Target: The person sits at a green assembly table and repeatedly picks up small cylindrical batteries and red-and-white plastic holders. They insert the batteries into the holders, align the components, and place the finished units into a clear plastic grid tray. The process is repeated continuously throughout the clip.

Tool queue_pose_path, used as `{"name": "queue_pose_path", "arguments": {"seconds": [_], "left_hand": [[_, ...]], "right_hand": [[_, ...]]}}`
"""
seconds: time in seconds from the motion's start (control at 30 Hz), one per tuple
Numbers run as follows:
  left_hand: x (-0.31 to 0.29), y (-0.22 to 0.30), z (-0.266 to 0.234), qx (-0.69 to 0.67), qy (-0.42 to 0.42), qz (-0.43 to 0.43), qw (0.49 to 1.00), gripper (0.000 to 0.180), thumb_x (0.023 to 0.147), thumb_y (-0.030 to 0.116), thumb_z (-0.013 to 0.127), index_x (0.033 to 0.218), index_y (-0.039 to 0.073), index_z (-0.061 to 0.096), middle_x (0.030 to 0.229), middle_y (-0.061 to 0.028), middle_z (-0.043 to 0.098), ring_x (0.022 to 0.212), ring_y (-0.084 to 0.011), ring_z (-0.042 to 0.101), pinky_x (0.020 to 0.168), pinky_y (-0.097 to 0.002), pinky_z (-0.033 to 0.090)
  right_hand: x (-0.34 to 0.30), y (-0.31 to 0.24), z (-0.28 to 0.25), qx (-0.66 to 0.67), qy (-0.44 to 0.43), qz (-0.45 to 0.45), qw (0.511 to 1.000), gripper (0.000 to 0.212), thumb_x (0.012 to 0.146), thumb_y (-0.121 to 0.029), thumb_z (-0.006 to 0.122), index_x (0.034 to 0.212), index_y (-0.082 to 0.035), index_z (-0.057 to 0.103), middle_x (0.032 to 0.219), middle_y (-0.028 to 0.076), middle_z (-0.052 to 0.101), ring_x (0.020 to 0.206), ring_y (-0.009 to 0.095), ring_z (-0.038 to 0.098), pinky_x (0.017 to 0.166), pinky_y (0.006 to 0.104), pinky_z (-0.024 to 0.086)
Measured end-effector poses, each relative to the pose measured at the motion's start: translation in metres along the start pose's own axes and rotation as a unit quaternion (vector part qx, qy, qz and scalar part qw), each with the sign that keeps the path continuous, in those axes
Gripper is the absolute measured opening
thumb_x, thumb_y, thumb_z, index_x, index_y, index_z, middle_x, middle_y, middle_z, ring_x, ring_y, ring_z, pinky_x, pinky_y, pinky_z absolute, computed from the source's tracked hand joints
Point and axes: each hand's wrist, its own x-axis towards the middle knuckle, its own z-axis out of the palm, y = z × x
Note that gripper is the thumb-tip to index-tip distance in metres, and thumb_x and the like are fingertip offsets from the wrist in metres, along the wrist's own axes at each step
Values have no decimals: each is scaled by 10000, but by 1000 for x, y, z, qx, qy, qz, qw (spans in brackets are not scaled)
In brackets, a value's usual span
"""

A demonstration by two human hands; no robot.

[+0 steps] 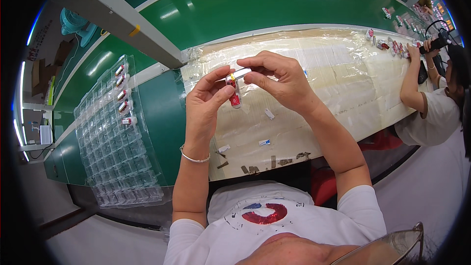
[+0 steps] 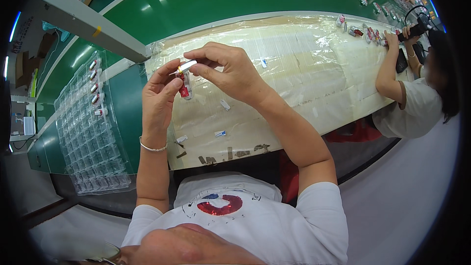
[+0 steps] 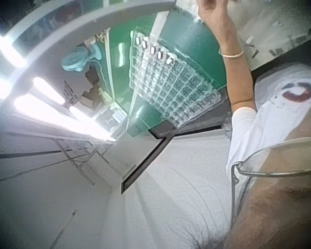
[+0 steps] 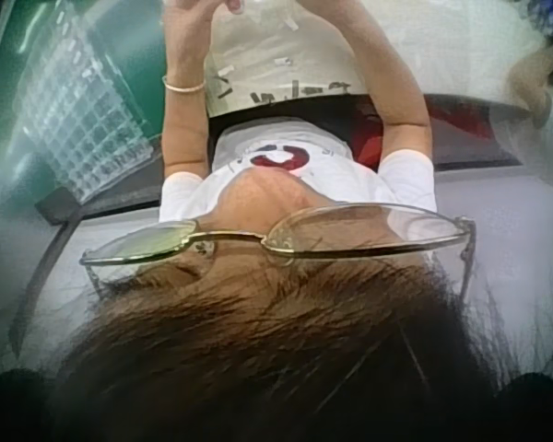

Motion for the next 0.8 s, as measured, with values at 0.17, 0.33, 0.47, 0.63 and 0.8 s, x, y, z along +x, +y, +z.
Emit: {"name": "queue_pose_path", "arguments": {"seconds": [0.17, 0.33, 0.47, 0.63, 0.8], "left_hand": [[0, -2, 1, 121, 12, 111, 986, 346, 827, -40, 721, 1164, -21, 644, 1195, -100, 613, 1034, -156, 627, 875, -289, 565], [-2, -1, 9, 169, 20, 127, 977, 275, 832, -31, 725, 1098, -20, 657, 1122, -88, 627, 1006, -145, 629, 831, -275, 572], [-2, -7, 6, 197, 46, 118, 972, 199, 861, 28, 720, 1053, -5, 679, 1057, -78, 659, 959, -116, 643, 740, -234, 557], [-4, -6, 6, 349, 71, 154, 922, 144, 903, 69, 686, 1034, 10, 692, 1017, -60, 671, 894, -103, 650, 695, -237, 539], [-7, -11, 11, 246, 89, 127, 957, 137, 928, 48, 646, 1046, -11, 683, 1011, -63, 660, 865, -121, 664, 749, -249, 573]], "right_hand": [[1, 3, -4, -78, -13, -31, 996, 237, 868, -40, 708, 1104, -13, 697, 1006, 94, 701, 871, 153, 686, 762, 257, 572], [0, 3, -1, -119, -1, -54, 991, 186, 860, -48, 713, 1043, -15, 700, 963, 86, 684, 837, 170, 672, 733, 268, 559], [0, 1, 2, -159, 12, -94, 983, 155, 848, -92, 720, 983, -21, 698, 919, 85, 655, 798, 202, 665, 695, 303, 544], [-2, 4, 5, -176, 5, -86, 981, 161, 844, -125, 730, 958, -17, 697, 887, 92, 645, 747, 215, 648, 670, 308, 528], [-3, 2, 8, -93, -2, -9, 996, 175, 853, -145, 736, 952, -6, 700, 859, 80, 644, 739, 183, 638, 676, 285, 520]]}}
